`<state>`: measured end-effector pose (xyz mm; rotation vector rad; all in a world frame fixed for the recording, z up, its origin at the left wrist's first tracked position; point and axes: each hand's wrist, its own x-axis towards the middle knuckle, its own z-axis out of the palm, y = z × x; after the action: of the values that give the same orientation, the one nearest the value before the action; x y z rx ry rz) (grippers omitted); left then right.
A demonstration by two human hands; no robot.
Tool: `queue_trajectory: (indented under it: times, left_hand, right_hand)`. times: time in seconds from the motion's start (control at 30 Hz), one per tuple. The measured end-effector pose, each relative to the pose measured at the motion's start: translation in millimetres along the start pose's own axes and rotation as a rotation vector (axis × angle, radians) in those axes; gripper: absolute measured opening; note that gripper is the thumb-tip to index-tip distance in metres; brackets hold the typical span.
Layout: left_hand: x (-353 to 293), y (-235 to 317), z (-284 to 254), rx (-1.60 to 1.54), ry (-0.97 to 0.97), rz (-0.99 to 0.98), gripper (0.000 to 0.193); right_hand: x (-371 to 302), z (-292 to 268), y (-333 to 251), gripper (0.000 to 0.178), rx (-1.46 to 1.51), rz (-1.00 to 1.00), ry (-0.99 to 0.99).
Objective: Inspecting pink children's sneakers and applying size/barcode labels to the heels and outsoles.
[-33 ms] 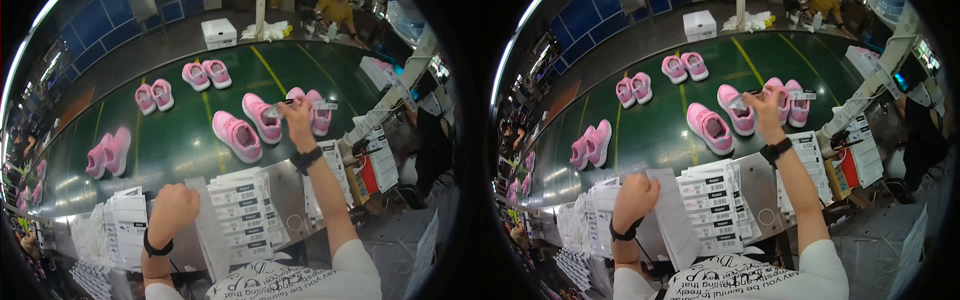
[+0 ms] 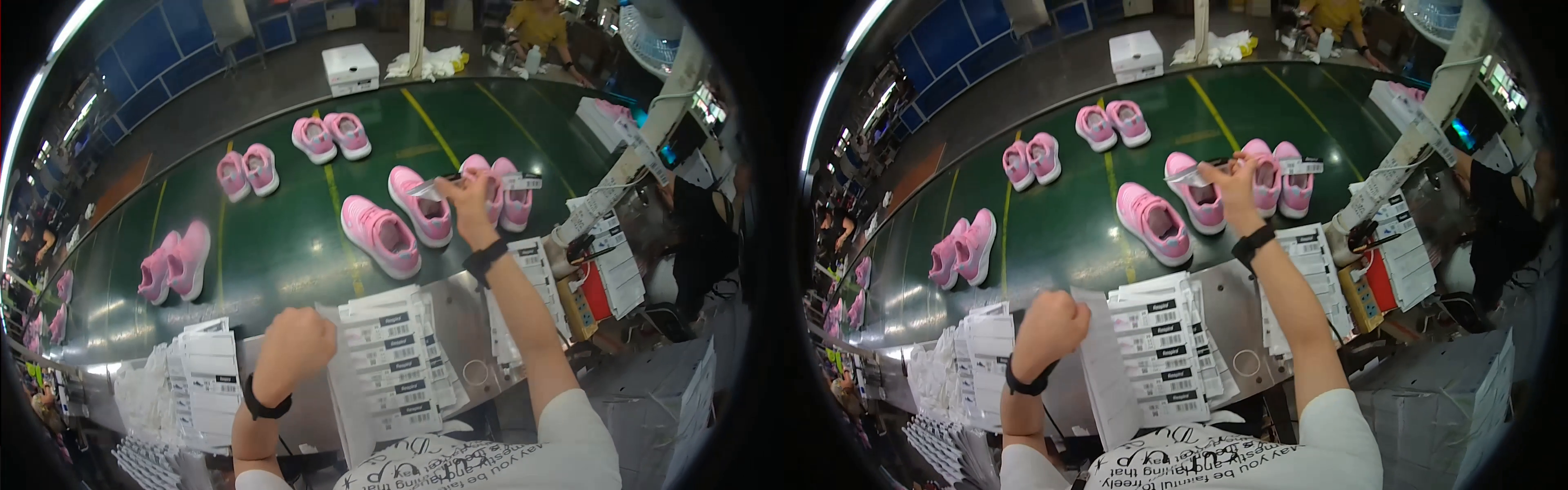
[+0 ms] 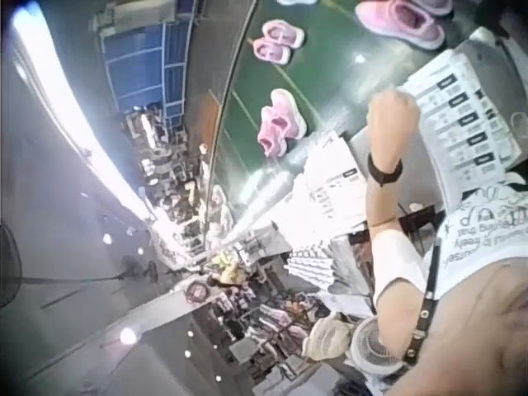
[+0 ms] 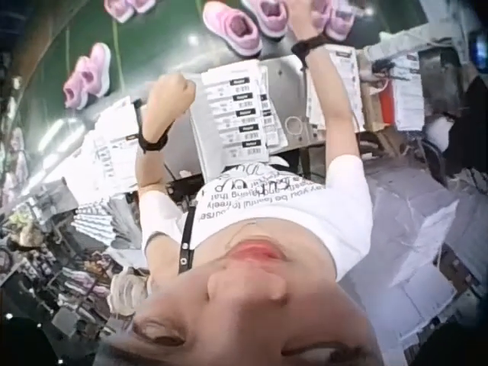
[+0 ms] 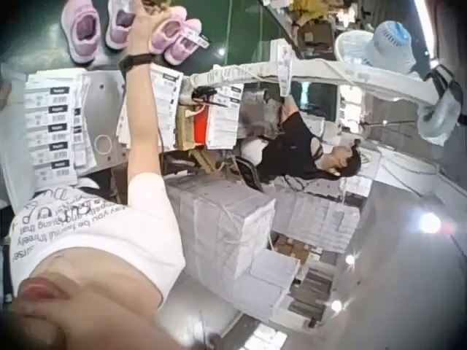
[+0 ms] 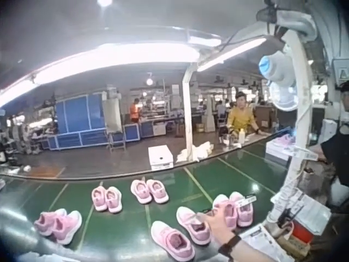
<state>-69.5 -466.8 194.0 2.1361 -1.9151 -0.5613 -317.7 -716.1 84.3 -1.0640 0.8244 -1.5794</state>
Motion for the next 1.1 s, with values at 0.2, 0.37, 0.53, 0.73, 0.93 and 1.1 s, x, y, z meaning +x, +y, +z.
queue_trajectory:
  times: [0.2, 0.37, 0.53, 0.73, 0.93, 1.1]
  left_hand:
    - [33, 44, 74, -0.064, -0.083, 0.133, 0.051]
    - [22, 39, 97, -0.028, -0.191, 0.302, 0.053]
    - [-29, 72, -13, -0.623, 0.177, 0.787, 0.021]
    - [-116, 67, -59, -1.118, 0.918, 1.324, 0.017]
    - [-137, 83, -54, -0.989, 1.168, 1.427, 0.020]
    - [-148, 85, -65, -0.993, 1.020, 1.365, 0.024]
  right_hand:
    - [29, -36, 70, 0.103, -0.928, -0.139, 0.259]
    - [-26, -5, 16, 0.071, -0.924, -0.349, 0.103]
    - [-61, -10, -9, 0.041, -0.975, -0.417, -0.367]
    - [-67, -8, 29, 0.044, -1.269, -0.588, -0.698]
    - [-54, -32, 53, 0.035, -1.338, -0.654, -0.477]
    - [-50, -40, 38, 0.033, -1.377, -0.497, -0.443]
